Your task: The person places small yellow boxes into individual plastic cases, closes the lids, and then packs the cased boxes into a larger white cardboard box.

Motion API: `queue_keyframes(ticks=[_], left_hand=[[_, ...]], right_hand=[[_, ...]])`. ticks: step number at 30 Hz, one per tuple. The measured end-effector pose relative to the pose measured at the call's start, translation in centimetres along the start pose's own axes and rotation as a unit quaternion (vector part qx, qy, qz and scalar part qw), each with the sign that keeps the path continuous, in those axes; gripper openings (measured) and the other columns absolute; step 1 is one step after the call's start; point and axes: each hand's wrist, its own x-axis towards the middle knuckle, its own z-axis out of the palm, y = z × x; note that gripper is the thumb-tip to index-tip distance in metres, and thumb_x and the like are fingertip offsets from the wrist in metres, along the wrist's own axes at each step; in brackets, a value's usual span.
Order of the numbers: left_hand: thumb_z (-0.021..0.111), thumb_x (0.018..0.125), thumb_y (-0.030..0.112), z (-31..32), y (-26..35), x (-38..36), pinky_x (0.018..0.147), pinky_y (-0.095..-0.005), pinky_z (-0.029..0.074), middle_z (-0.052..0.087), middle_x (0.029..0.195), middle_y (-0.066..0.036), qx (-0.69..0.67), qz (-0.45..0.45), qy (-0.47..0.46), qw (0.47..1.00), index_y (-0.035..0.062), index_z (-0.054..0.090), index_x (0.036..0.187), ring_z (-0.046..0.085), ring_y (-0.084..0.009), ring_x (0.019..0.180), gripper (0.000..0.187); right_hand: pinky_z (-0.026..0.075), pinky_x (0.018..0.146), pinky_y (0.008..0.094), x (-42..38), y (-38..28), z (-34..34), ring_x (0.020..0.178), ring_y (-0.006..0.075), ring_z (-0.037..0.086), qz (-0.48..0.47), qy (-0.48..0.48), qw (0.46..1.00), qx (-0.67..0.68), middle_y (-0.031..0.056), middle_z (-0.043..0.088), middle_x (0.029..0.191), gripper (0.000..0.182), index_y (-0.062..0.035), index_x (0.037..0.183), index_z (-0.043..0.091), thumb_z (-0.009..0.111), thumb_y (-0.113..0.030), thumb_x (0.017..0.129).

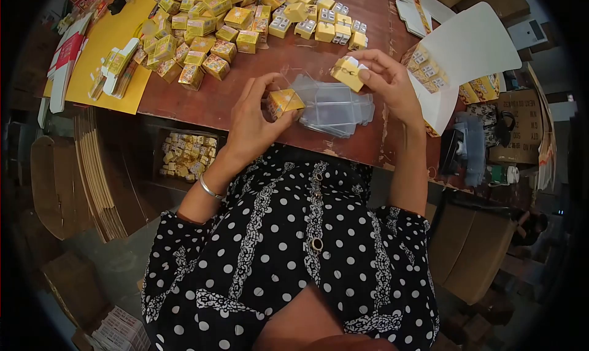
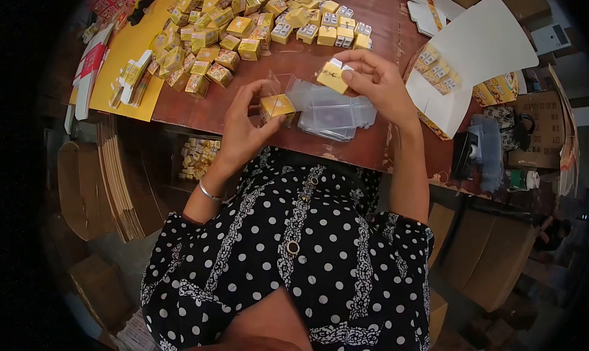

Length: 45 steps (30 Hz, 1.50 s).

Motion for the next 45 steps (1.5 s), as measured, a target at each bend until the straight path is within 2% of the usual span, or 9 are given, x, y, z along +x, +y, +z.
queue_keyframes(ticks=[3,11,13,16,27,29,31,36,45], left_hand=[[0.081,0.079,0.012,-1.1,1.5,-0.1,0.090,-0.0337,0.054,0.061,0.114,-0.008,-0.114,-0.048,-0.022,0.992,0.0028,0.055,0.128,0.063,-0.0208,0.107,0.057],[0.082,0.076,0.017,-1.1,1.5,1.2,0.107,-0.0387,0.047,0.036,0.156,-0.019,-0.515,-0.008,-0.241,0.823,-0.0024,0.056,0.128,0.058,-0.0268,0.128,0.061],[0.084,0.072,0.030,-0.3,1.5,1.7,0.104,-0.0479,0.050,0.020,0.164,-0.021,-0.538,0.000,-0.289,0.792,0.0012,0.058,0.126,0.055,-0.0457,0.129,0.067],[0.081,0.075,0.021,0.4,2.4,1.7,0.113,-0.0408,0.041,0.027,0.160,-0.019,-0.618,-0.029,-0.321,0.717,-0.0013,0.057,0.129,0.050,-0.0319,0.136,0.063],[0.079,0.080,0.016,1.4,1.7,1.4,0.114,-0.0389,0.042,0.035,0.155,-0.016,-0.608,-0.049,-0.308,0.730,-0.0035,0.055,0.131,0.050,-0.0265,0.134,0.059],[0.079,0.081,0.014,1.3,2.2,1.4,0.114,-0.0382,0.042,0.034,0.156,-0.016,-0.603,-0.051,-0.316,0.731,-0.0038,0.054,0.131,0.049,-0.0259,0.136,0.058],[0.078,0.083,0.007,1.1,2.6,1.3,0.108,-0.0370,0.048,0.045,0.149,-0.015,-0.540,-0.020,-0.238,0.807,-0.0034,0.054,0.132,0.054,-0.0241,0.131,0.055],[0.079,0.084,0.000,1.0,1.9,0.7,0.098,-0.0330,0.055,0.060,0.131,-0.011,-0.441,-0.098,-0.248,0.857,-0.0027,0.053,0.133,0.063,-0.0203,0.118,0.056],[0.079,0.083,-0.005,2.2,3.3,0.0,0.096,-0.0318,0.057,0.059,0.127,-0.010,-0.442,-0.087,-0.199,0.870,-0.0027,0.049,0.135,0.065,-0.0200,0.114,0.060]], right_hand=[[0.054,0.077,0.0223,-0.8,-0.7,0.0,0.089,0.0088,0.065,-0.097,0.038,0.978,-0.182,0.0062,0.070,0.104,0.031,-0.0015,0.125,0.063,0.066,-0.016,0.097],[0.053,0.082,0.0246,-2.6,-2.1,1.0,0.091,0.0089,0.065,-0.068,-0.027,0.997,-0.005,0.0038,0.068,0.102,0.031,0.0013,0.120,0.064,0.066,-0.020,0.098],[0.052,0.084,0.0243,-2.9,-1.7,1.3,0.095,0.0088,0.064,-0.048,-0.042,0.998,-0.004,0.0037,0.069,0.104,0.033,0.0008,0.121,0.063,0.063,-0.024,0.099],[0.050,0.086,0.0241,-3.3,-1.7,1.6,0.099,0.0088,0.063,-0.016,-0.056,0.998,-0.002,0.0040,0.068,0.107,0.037,0.0004,0.123,0.061,0.061,-0.028,0.100],[0.055,0.086,0.0269,-5.1,-2.5,3.0,0.104,0.0123,0.065,-0.038,-0.017,0.998,-0.049,0.0084,0.067,0.114,0.042,0.0018,0.129,0.057,0.072,-0.008,0.091],[0.055,0.086,0.0247,-4.8,-1.4,2.7,0.102,0.0127,0.067,-0.168,0.030,0.961,-0.216,0.0092,0.067,0.113,0.046,0.0024,0.127,0.059,0.077,-0.004,0.086],[0.056,0.085,0.0249,-5.2,-1.5,2.5,0.100,0.0129,0.068,-0.193,0.100,0.952,-0.214,0.0100,0.068,0.111,0.043,0.0021,0.125,0.060,0.076,-0.003,0.086],[0.056,0.088,0.0285,-6.3,-2.5,2.3,0.098,0.0141,0.068,-0.258,0.240,0.934,-0.052,0.0096,0.068,0.110,0.036,0.0042,0.117,0.062,0.078,-0.001,0.085],[0.049,0.088,0.0296,-5.4,-2.0,4.8,0.101,0.0173,0.059,-0.356,0.202,0.822,-0.396,0.0055,0.065,0.106,0.037,-0.0009,0.111,0.068,0.083,-0.007,0.078]])
